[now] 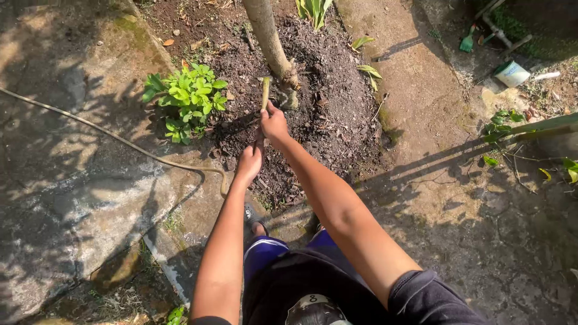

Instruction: Watering the base of a small tree in a garden using a hose.

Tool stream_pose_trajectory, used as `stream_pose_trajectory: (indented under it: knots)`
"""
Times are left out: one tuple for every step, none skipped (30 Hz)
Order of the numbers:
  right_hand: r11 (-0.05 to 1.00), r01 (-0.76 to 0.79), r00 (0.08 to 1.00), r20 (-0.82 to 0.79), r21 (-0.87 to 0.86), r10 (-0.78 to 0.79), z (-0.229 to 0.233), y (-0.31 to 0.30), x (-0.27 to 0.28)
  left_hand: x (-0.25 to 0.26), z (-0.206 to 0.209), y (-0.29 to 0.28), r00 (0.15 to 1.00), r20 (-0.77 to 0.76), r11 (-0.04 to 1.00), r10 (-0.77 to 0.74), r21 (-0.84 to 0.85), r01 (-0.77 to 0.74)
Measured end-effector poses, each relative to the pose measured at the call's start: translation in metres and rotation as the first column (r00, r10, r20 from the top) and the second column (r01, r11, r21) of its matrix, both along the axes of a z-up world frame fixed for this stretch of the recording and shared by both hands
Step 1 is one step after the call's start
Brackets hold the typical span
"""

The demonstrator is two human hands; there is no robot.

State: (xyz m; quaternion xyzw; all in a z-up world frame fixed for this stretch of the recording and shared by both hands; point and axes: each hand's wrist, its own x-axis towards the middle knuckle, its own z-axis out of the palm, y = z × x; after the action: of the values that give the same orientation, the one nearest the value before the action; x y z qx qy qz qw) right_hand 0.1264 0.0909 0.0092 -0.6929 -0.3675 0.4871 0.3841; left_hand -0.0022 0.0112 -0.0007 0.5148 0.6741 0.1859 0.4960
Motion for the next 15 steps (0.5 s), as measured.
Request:
stream_pose_trajectory:
  knots:
    - [1.000, 0.002, 1.000, 0.007, 0.000, -0.002, 0.000, 0.003, 0.000, -0.001, -0.006, 0.005, 1.000, 0.007, 1.000, -0.002, 0.000, 0.002]
    - [1.000, 0.019, 0.999, -0.026, -0.010, -0.019, 0.001, 0.005, -0.002, -0.004, -0.012, 0.010, 1.000, -0.019, 1.000, -0.025, 0.019, 0.025]
    - [0.999, 0.037, 0.997, -0.060, -0.020, -0.038, 0.003, 0.007, -0.006, -0.008, -0.017, 0.015, 0.998, -0.045, 0.998, -0.048, 0.037, 0.049]
    - [0.999, 0.039, 0.998, -0.053, -0.020, -0.040, -0.011, 0.007, -0.011, -0.014, -0.033, 0.014, 0.998, -0.038, 0.998, -0.050, 0.038, 0.051]
    - [0.998, 0.042, 0.999, -0.017, 0.049, -0.041, -0.023, 0.012, -0.016, -0.020, -0.047, 0.019, 0.997, -0.048, 0.998, -0.055, 0.039, 0.057]
    - [0.992, 0.042, 0.999, 0.020, 0.118, -0.045, -0.034, 0.017, -0.023, -0.028, -0.061, 0.025, 0.996, -0.058, 0.997, -0.060, 0.041, 0.062]
    - [0.990, 0.047, 0.998, 0.027, 0.131, -0.051, -0.040, 0.019, -0.031, -0.035, -0.071, 0.029, 0.997, -0.052, 0.996, -0.065, 0.054, 0.068]
    - [0.983, 0.071, 0.997, -0.005, 0.171, -0.071, -0.045, 0.021, -0.039, -0.042, -0.081, 0.032, 0.995, -0.064, 0.994, -0.080, 0.066, 0.084]
    - [0.972, 0.099, 0.995, -0.036, 0.214, -0.094, -0.050, 0.024, -0.045, -0.047, -0.090, 0.039, 0.992, -0.075, 0.991, -0.098, 0.079, 0.104]
    - [0.967, 0.108, 0.994, -0.029, 0.230, -0.104, -0.045, 0.025, -0.057, -0.058, -0.093, 0.042, 0.992, -0.068, 0.989, -0.107, 0.096, 0.113]
    - [0.968, 0.120, 0.993, -0.010, 0.221, -0.121, -0.039, 0.025, -0.064, -0.065, -0.097, 0.045, 0.992, -0.059, 0.989, -0.115, 0.091, 0.120]
    - [0.968, 0.134, 0.990, 0.008, 0.211, -0.139, -0.034, 0.024, -0.071, -0.071, -0.100, 0.047, 0.991, -0.050, 0.988, -0.123, 0.087, 0.127]
    - [0.965, 0.132, 0.990, 0.019, 0.228, -0.140, -0.023, 0.026, -0.079, -0.077, -0.099, 0.050, 0.991, -0.039, 0.986, -0.124, 0.104, 0.128]
    - [0.969, 0.144, 0.988, 0.034, 0.203, -0.154, -0.013, 0.026, -0.086, -0.081, -0.097, 0.053, 0.993, -0.012, 0.987, -0.118, 0.106, 0.118]
    - [0.973, 0.155, 0.985, 0.047, 0.173, -0.165, -0.004, 0.023, -0.094, -0.087, -0.097, 0.052, 0.994, 0.012, 0.989, -0.110, 0.103, 0.108]
